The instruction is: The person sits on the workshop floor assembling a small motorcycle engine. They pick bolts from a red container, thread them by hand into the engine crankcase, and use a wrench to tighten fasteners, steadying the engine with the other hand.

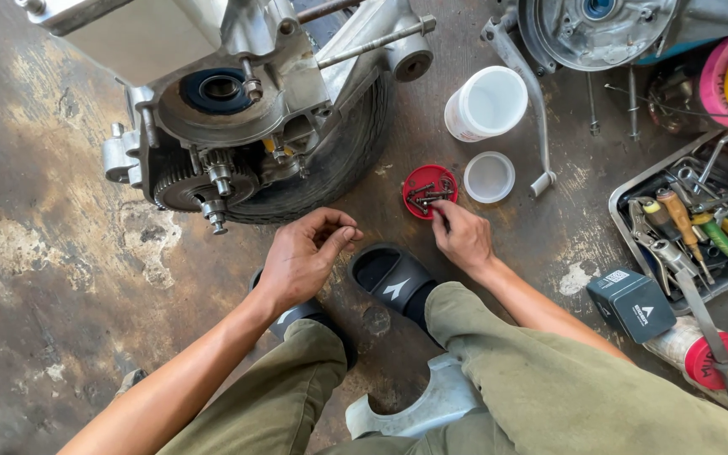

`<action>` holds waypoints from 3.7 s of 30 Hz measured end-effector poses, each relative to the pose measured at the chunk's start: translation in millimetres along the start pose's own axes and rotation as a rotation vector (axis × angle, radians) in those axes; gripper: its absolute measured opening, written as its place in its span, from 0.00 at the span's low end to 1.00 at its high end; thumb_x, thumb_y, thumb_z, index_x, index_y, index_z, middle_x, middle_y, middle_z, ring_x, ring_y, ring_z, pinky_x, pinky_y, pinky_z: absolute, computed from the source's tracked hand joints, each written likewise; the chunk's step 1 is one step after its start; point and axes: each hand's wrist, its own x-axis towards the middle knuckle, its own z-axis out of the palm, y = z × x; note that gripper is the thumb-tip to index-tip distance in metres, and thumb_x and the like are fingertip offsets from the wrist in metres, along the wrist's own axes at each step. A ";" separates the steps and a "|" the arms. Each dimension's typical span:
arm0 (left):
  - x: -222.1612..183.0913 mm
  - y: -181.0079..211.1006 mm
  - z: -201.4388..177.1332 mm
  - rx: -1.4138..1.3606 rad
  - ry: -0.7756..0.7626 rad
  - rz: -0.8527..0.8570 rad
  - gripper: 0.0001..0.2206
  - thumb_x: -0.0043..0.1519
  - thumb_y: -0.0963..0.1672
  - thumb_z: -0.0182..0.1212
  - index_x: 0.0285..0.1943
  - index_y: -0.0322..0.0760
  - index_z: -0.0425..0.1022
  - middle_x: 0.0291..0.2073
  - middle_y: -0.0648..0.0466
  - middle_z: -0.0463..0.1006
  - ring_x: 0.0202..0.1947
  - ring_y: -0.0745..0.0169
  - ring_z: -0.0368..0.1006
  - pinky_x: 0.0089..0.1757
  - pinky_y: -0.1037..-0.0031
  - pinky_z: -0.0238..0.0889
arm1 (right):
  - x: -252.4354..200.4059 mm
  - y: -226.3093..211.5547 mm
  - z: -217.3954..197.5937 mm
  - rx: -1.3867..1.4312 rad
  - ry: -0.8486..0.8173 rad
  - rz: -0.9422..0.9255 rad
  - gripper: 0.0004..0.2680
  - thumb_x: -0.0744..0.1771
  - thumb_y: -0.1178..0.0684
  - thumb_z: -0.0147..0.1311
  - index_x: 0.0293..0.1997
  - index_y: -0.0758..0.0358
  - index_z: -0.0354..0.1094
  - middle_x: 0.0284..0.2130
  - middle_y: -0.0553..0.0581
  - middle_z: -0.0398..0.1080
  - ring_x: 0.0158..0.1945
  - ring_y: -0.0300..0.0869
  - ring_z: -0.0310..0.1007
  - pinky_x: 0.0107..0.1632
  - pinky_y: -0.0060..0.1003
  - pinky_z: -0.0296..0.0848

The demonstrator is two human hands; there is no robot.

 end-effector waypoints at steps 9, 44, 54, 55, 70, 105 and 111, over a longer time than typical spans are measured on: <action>-4.7 11.7 1.4 -0.045 0.039 -0.054 0.06 0.62 0.40 0.66 0.46 0.39 0.85 0.30 0.49 0.87 0.35 0.66 0.82 0.39 0.74 0.76 | 65.6 -11.2 38.4 -0.173 -0.255 0.027 0.06 0.68 0.50 0.56 0.40 0.56 0.79 0.28 0.52 0.75 0.32 0.51 0.80 0.35 0.46 0.80; -102.8 129.0 -75.3 -0.058 0.149 0.372 0.08 0.59 0.42 0.71 0.45 0.45 0.84 0.32 0.56 0.87 0.39 0.65 0.84 0.42 0.72 0.76 | 171.4 -278.6 -266.5 0.791 -0.740 -0.019 0.03 0.63 0.60 0.63 0.33 0.71 0.78 0.14 0.58 0.70 0.17 0.37 0.70 0.22 0.31 0.71; -97.8 178.0 -144.0 -0.153 0.331 0.599 0.08 0.60 0.43 0.74 0.46 0.42 0.85 0.33 0.52 0.86 0.35 0.67 0.82 0.45 0.73 0.75 | 224.0 -361.9 -287.9 0.743 -0.486 -0.393 0.02 0.66 0.61 0.59 0.38 0.69 0.75 0.16 0.55 0.69 0.19 0.33 0.68 0.23 0.27 0.66; -92.8 174.2 -146.9 -0.154 0.333 0.602 0.08 0.60 0.43 0.74 0.46 0.42 0.85 0.33 0.52 0.86 0.35 0.67 0.82 0.45 0.73 0.75 | 224.6 -363.1 -281.0 0.741 -0.486 -0.396 0.02 0.66 0.61 0.59 0.38 0.69 0.75 0.16 0.55 0.69 0.19 0.33 0.68 0.23 0.27 0.66; -21.3 84.0 -152.8 -0.013 0.359 0.515 0.06 0.59 0.41 0.73 0.44 0.43 0.87 0.31 0.48 0.86 0.35 0.56 0.83 0.43 0.67 0.75 | 177.3 -326.0 -120.5 0.832 -0.042 -0.079 0.04 0.69 0.57 0.56 0.41 0.64 0.78 0.15 0.54 0.71 0.22 0.36 0.72 0.27 0.31 0.69; 1.2 64.7 -144.7 -0.030 0.480 0.517 0.06 0.62 0.43 0.67 0.46 0.47 0.83 0.29 0.57 0.85 0.34 0.66 0.83 0.39 0.75 0.74 | 184.0 -325.9 -101.8 0.864 0.049 0.127 0.05 0.69 0.56 0.59 0.42 0.66 0.79 0.19 0.59 0.73 0.20 0.40 0.75 0.24 0.33 0.72; 0.4 66.7 -143.7 0.012 0.473 0.614 0.07 0.64 0.41 0.64 0.47 0.49 0.84 0.30 0.52 0.85 0.36 0.58 0.84 0.39 0.71 0.75 | 192.5 -321.7 -116.6 0.749 -0.064 0.133 0.06 0.69 0.53 0.59 0.44 0.61 0.80 0.16 0.57 0.73 0.19 0.38 0.74 0.22 0.31 0.72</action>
